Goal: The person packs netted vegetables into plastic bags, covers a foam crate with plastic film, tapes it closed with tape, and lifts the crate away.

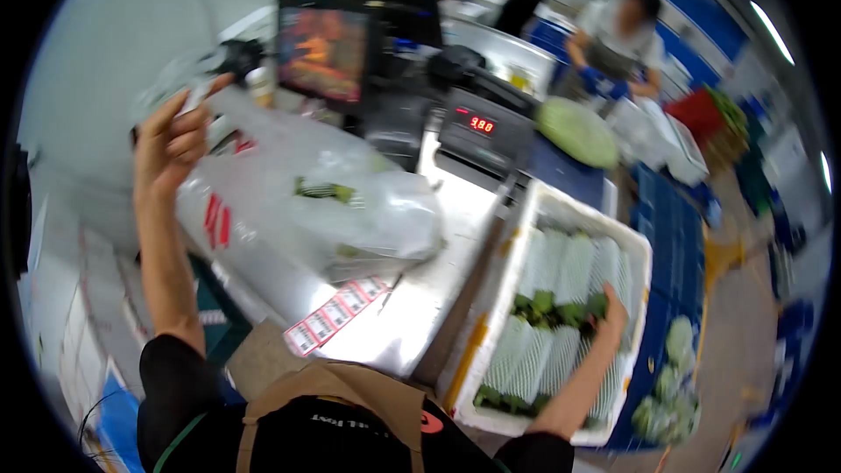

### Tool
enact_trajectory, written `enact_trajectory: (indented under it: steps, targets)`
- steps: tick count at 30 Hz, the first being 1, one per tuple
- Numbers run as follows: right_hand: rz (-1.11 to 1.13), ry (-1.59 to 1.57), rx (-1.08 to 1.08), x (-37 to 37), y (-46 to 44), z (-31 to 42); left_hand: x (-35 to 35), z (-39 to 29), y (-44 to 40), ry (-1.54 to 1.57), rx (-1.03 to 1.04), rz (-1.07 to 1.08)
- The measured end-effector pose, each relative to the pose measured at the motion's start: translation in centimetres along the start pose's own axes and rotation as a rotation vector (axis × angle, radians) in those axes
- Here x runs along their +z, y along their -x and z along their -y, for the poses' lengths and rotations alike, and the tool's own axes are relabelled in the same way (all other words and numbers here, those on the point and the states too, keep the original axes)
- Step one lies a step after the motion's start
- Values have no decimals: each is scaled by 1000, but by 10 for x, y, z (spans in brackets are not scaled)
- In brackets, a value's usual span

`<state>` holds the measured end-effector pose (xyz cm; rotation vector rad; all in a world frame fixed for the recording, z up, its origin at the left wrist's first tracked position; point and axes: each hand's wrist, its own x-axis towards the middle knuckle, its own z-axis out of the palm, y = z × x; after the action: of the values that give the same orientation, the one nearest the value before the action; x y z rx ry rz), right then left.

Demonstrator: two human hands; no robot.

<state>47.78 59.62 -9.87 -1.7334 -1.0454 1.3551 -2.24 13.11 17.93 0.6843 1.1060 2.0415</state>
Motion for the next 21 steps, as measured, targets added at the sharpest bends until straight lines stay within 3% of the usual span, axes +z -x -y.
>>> enact_trajectory:
  steps: [1,3,4,9,13,16,20,21]
  targets:
    - [30,-45,-7,-2,1,5,0,-1,4,-27,9,-20]
    - [44,-49,-223,8,42,30,3,0,8,-42,30,8]
    - [150,-103,-470,6,21,27,5,2,9,-33,45,53]
    - [376,275,-1075,77,221,138,17,10,8,28,113,233]
    - [657,526,-1646,176,336,149,19,10,14,42,146,297]
    - [921,939,-1536,263,374,111,18,8,26,15,149,322]
    - [1284,918,-1355,387,338,33,7,2,53,-63,173,278]
    - [1206,959,-1245,389,329,36,1,0,61,-46,169,241]
